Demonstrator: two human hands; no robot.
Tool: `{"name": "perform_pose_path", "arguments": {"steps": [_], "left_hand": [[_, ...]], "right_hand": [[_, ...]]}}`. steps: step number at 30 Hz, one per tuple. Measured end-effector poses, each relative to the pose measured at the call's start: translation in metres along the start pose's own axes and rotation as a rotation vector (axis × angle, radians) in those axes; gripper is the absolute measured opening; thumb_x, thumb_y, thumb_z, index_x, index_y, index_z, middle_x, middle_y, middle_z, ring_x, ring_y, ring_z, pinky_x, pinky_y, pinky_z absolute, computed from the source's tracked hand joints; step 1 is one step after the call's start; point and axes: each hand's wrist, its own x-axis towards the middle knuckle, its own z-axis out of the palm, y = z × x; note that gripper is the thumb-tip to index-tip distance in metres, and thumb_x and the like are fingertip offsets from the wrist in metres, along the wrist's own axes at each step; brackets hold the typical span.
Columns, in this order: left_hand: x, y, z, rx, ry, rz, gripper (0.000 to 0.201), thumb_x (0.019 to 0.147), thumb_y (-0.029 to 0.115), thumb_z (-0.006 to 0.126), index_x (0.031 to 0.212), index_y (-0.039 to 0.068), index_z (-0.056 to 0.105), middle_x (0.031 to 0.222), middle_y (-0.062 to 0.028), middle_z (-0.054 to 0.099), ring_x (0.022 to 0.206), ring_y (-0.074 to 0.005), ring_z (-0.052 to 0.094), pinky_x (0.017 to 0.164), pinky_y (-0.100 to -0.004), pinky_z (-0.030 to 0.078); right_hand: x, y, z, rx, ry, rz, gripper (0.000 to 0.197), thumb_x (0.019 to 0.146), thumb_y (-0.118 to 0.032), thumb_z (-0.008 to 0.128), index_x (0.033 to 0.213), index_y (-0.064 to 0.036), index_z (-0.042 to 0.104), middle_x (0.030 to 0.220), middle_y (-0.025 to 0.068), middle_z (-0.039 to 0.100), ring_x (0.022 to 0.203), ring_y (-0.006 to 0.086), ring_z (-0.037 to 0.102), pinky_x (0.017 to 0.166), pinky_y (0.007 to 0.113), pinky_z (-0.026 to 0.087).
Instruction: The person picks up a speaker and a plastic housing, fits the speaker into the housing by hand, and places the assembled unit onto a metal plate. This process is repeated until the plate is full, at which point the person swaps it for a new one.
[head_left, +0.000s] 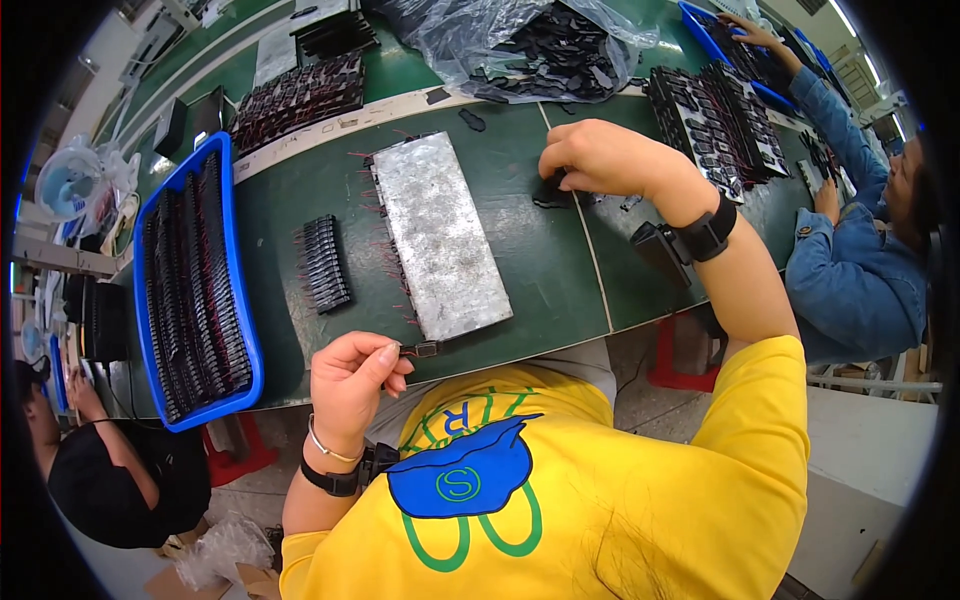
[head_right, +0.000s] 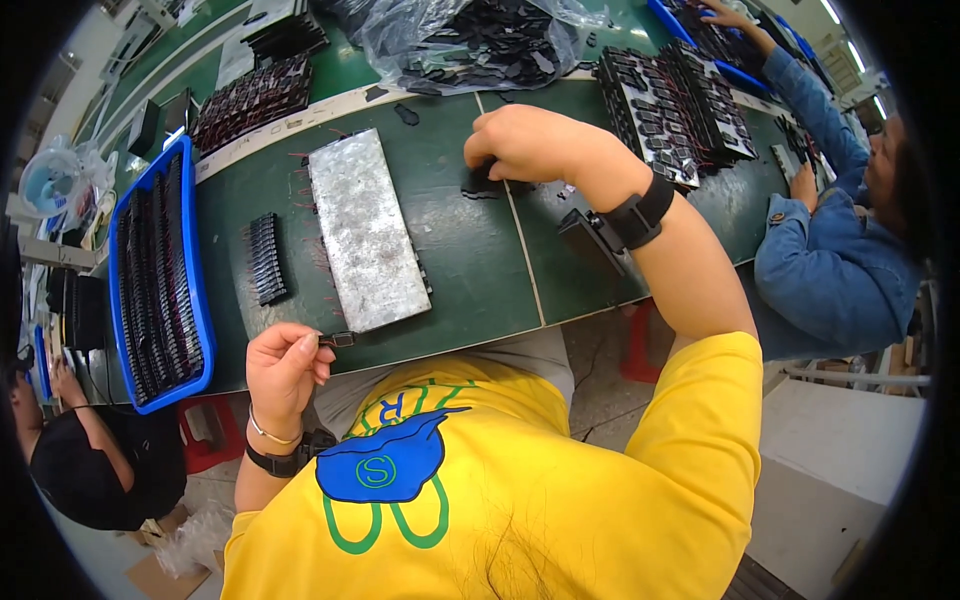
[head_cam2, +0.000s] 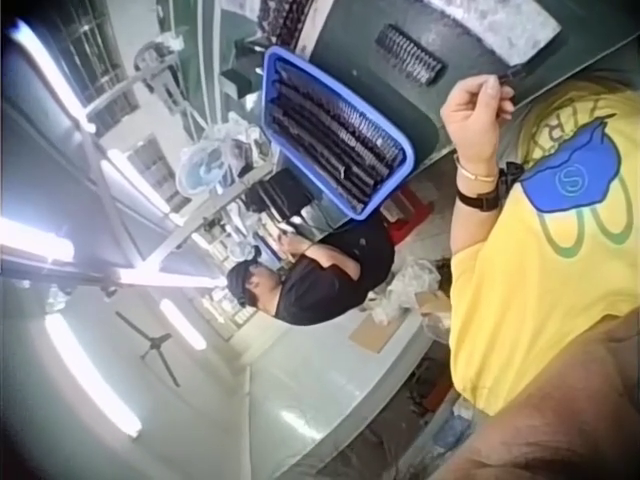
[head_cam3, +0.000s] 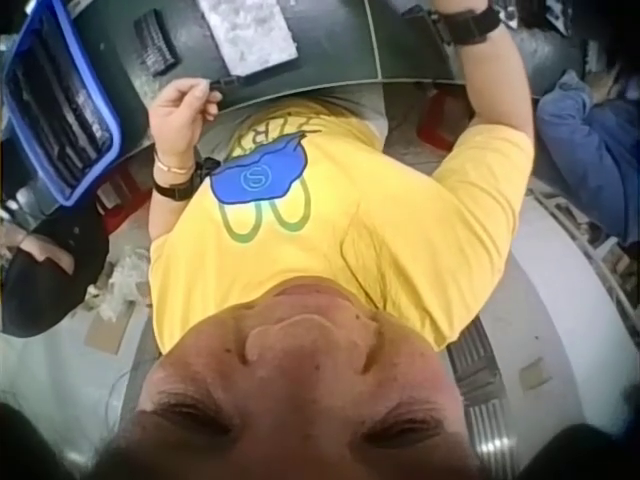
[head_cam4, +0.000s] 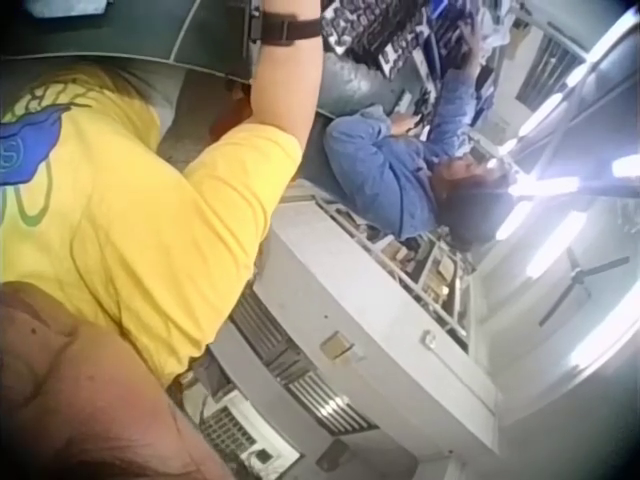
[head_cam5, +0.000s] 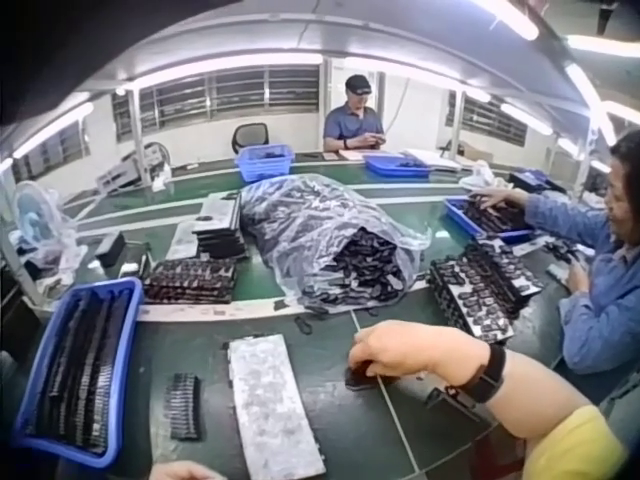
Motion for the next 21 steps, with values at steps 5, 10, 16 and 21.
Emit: {"name": "perform_pose_path", "arguments": {"steps": [5, 10, 16, 21], "left_hand": [[0.003, 0.000, -0.005, -0.004, -0.035, 0.005, 0.007, 0.089, 0.006, 0.064, 0.091, -0.001, 0.065, 0.076, -0.0101, 0.069, 0.058, -0.0099, 0.061, 0.053, -0.0206, 0.050], [0.004, 0.000, -0.007, 0.002, -0.045, 0.014, 0.007, 0.088, 0.005, 0.064, 0.091, -0.001, 0.065, 0.075, -0.0097, 0.068, 0.059, -0.0096, 0.061, 0.053, -0.0204, 0.050], [-0.008, -0.003, -0.009, 0.002, -0.028, 0.019, 0.008, 0.088, 0.006, 0.064, 0.091, -0.001, 0.065, 0.075, -0.0095, 0.068, 0.059, -0.0094, 0.061, 0.053, -0.0204, 0.050], [-0.020, 0.000, -0.019, 0.008, -0.001, -0.004, 0.009, 0.089, 0.008, 0.064, 0.090, -0.001, 0.066, 0.075, -0.0090, 0.068, 0.058, -0.0091, 0.060, 0.053, -0.0202, 0.049]], "right_hand": [[-0.011, -0.005, 0.021, -0.004, 0.204, 0.135, 0.024, 0.073, -0.004, 0.066, 0.097, -0.0016, 0.065, 0.091, 0.0125, 0.061, 0.080, 0.0323, 0.062, 0.071, 0.038, 0.051], [-0.016, -0.015, 0.029, -0.035, 0.339, 0.255, 0.024, 0.073, -0.008, 0.065, 0.096, -0.0019, 0.067, 0.089, 0.0139, 0.063, 0.086, 0.0330, 0.062, 0.078, 0.039, 0.051], [-0.013, -0.010, 0.031, 0.001, 0.299, 0.271, 0.024, 0.073, -0.007, 0.063, 0.095, -0.0002, 0.068, 0.092, 0.0151, 0.064, 0.087, 0.0328, 0.062, 0.079, 0.038, 0.051], [-0.002, -0.022, 0.049, 0.005, 0.361, 0.276, 0.025, 0.072, -0.008, 0.063, 0.095, 0.0006, 0.067, 0.091, 0.0156, 0.064, 0.086, 0.0335, 0.061, 0.078, 0.039, 0.051]]}}
